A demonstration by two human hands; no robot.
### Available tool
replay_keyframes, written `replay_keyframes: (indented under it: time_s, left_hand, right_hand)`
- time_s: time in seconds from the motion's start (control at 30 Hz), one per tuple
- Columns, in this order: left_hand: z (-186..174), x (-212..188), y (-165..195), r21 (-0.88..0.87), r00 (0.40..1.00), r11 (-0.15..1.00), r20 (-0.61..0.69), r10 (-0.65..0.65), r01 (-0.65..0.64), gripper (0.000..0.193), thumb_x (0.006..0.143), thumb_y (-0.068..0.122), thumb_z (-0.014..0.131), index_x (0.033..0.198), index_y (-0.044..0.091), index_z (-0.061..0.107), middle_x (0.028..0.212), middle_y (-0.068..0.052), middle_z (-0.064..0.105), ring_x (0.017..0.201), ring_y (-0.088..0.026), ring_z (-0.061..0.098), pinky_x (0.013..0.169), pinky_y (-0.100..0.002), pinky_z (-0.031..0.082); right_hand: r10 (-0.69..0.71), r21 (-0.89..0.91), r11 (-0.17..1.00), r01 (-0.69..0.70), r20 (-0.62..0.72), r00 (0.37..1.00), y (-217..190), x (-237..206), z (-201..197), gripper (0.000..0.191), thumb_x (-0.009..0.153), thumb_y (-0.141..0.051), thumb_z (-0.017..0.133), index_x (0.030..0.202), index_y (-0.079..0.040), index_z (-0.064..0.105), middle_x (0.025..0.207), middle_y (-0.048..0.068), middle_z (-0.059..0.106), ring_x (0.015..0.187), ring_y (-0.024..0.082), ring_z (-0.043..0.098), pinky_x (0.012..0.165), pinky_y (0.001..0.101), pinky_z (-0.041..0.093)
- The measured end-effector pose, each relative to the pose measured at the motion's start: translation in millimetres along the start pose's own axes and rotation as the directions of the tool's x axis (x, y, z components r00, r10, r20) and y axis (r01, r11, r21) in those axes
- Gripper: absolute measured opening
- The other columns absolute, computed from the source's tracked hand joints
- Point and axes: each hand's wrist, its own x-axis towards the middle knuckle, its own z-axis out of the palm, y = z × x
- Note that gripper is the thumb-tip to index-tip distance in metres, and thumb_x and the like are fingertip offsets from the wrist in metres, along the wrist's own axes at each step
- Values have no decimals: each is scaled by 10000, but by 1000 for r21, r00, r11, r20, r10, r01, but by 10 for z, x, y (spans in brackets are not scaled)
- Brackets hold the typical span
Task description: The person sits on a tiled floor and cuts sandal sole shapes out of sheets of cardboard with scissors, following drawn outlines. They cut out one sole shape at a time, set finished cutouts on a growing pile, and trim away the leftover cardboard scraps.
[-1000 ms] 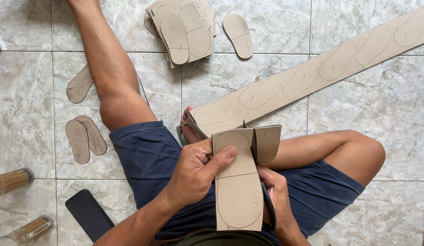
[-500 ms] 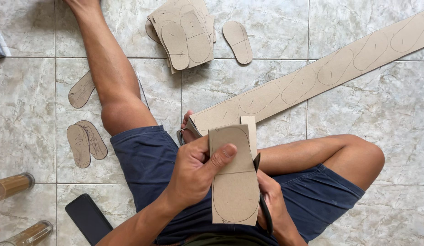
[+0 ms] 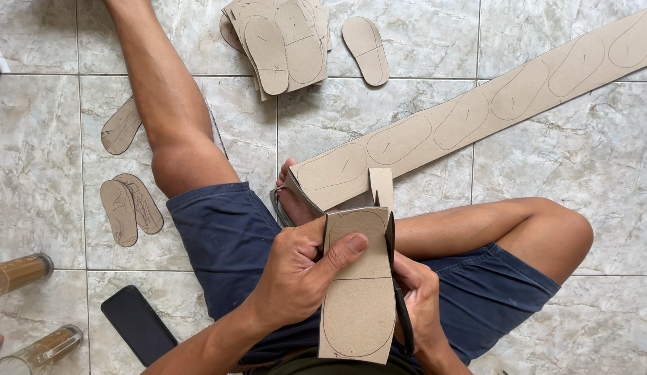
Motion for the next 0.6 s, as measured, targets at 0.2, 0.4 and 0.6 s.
replay_keyframes:
  time_s: [0.2, 0.4, 0.6]
  left_hand:
    - [-34, 11, -4, -116, 996, 990, 44, -82, 86, 327, 1024, 248, 634, 1162, -35, 723, 853, -56, 754, 733, -59, 677, 608, -231, 563]
    - [-86, -11, 59, 22, 989, 995, 107, -100, 98, 313, 1022, 260, 631, 1133, -16, 729, 814, -32, 743, 701, -38, 663, 586, -217, 545]
    - [-150, 23, 138, 0, 976, 987, 154, -156, 158, 292, 1009, 247, 634, 1096, -15, 729, 777, -18, 734, 669, -34, 647, 561, -217, 525]
  right_hand:
    - [31, -163, 986, -43, -76, 997, 23, -60, 4, 334, 851, -152, 757, 1073, 97, 756, 835, 117, 778, 754, 130, 701, 689, 264, 558]
    - [102, -128, 986, -107, -47, 994, -83, -21, 17, 416, 804, -144, 698, 1161, 69, 691, 916, 98, 765, 825, 118, 706, 749, 262, 572]
    - [95, -60, 994, -95, 5, 995, -183, -38, 33, 436, 820, -162, 716, 1181, 83, 711, 943, 118, 769, 854, 136, 687, 774, 278, 551]
